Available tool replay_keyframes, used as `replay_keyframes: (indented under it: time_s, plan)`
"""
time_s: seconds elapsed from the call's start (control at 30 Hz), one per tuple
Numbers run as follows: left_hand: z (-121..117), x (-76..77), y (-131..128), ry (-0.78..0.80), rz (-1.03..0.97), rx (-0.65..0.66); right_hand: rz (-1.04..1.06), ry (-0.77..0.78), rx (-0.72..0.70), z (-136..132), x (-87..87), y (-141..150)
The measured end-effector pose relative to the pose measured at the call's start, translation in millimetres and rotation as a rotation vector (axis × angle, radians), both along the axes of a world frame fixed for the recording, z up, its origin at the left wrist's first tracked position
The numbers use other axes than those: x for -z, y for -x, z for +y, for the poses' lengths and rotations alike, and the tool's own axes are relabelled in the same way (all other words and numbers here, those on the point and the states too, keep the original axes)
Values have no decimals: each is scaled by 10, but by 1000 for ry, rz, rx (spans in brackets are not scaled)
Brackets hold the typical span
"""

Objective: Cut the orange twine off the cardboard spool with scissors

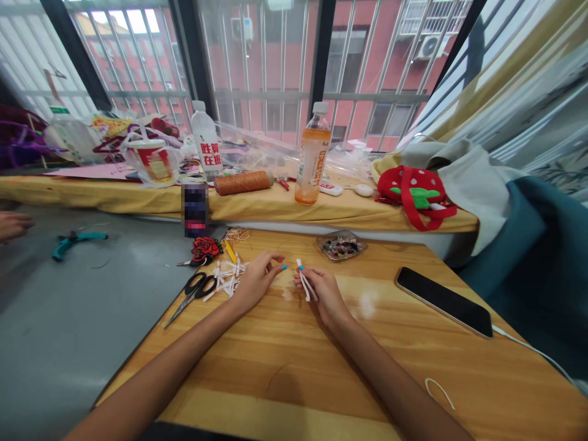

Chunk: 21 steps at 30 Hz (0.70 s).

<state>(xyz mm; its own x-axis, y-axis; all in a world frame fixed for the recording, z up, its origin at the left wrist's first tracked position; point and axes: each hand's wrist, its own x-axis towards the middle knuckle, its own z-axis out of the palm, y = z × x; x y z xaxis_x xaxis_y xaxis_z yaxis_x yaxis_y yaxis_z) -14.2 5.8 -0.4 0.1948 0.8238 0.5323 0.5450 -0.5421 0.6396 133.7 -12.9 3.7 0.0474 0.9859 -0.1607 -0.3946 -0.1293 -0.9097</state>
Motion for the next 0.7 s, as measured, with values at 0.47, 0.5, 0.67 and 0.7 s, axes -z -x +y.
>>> replay_keyframes:
  time_s: [0.47, 0.5, 0.67, 0.7]
  plan:
    - [9, 74, 20, -149, 229, -33, -7, 5, 20, -13, -9, 10]
    - [0, 70, 23, -171, 255, -39, -3, 2, 22, -11, -8, 8]
    - [-60, 47, 19, -294, 399, -16, 12, -7, 32, -15, -6, 7]
    - [-69, 50, 13, -302, 407, -4, 15, -8, 34, -17, -4, 7]
